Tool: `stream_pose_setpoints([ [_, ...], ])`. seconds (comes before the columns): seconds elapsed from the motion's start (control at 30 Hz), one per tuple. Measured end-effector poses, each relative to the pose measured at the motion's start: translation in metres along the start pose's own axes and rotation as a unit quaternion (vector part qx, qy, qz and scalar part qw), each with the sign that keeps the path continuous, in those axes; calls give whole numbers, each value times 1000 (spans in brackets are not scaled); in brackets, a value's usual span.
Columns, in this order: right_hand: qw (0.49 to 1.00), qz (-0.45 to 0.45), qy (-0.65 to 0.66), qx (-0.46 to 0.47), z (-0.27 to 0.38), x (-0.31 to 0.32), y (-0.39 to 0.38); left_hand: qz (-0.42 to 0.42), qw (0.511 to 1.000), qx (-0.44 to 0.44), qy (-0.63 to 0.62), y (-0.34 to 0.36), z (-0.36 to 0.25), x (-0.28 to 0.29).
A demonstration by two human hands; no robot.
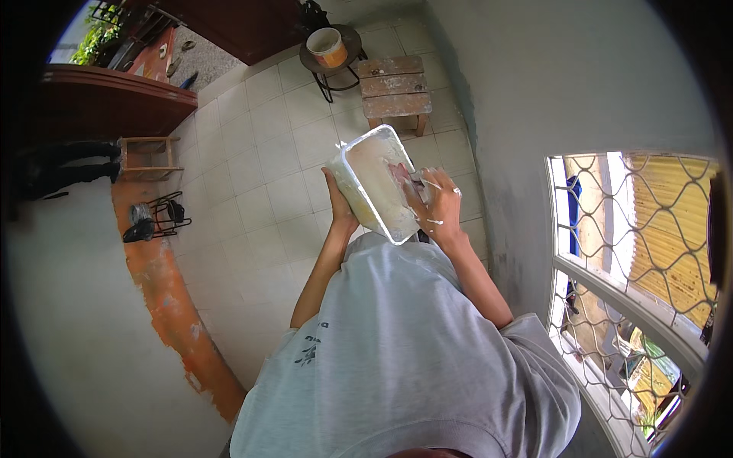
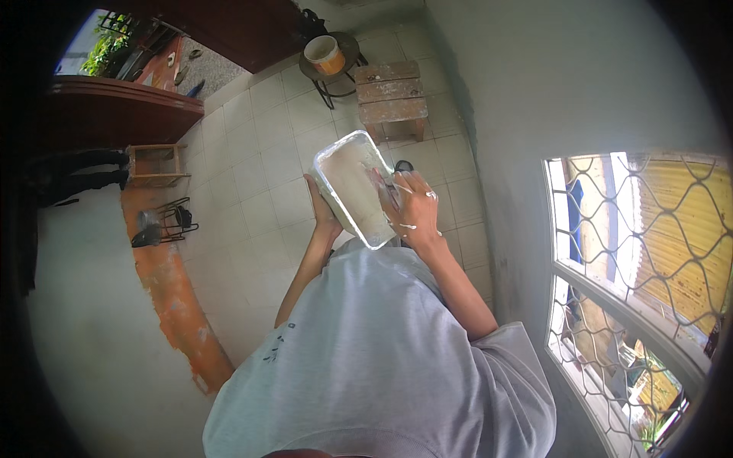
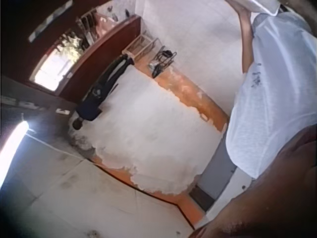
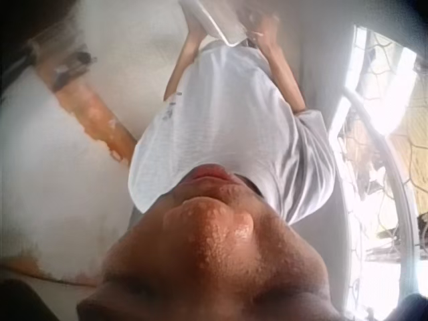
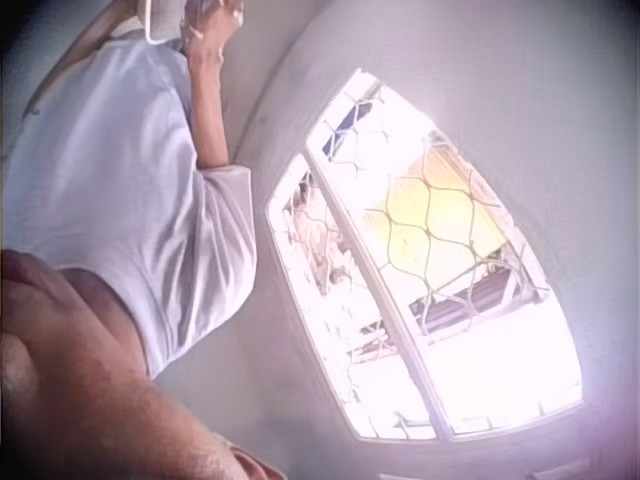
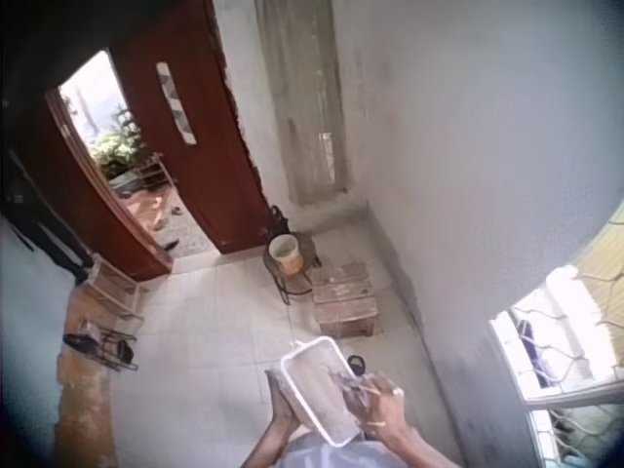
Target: The person mixes plaster in a container by hand, applies the plaster to a wall with a putty knife, and wipes the tools with a cloth.
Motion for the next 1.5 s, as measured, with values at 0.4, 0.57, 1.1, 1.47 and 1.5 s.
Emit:
stream_pose_setpoints([
  [0.4, 993, -122, 4, -3, -44, 38, 269, 67, 992, -22, 104, 246, -151, -55],
  [0.57, 978, -161, 7, -133, -116, 7, 338, 131, 976, 149, 92, 357, -153, -51],
  [1.1, 855, -407, -88, -309, -367, -136, 445, 73, 849, 418, 316, 640, -121, 7],
  [1.47, 842, -377, -194, -334, -316, -132, 475, -121, 879, -33, 460, 683, -361, 79],
  [1.5, 844, -376, -191, -330, -306, -134, 486, -123, 875, -41, 467, 695, -375, 76],
])
Point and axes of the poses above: each hand's wrist, its own y-axis towards the middle knuckle, its own x-axis out of the back of the hand, z = x × y, the point moved 8 cm from there along y, towards the middle knuckle, and after that the axes turned 11 degrees about x, right-handed, at the moved point
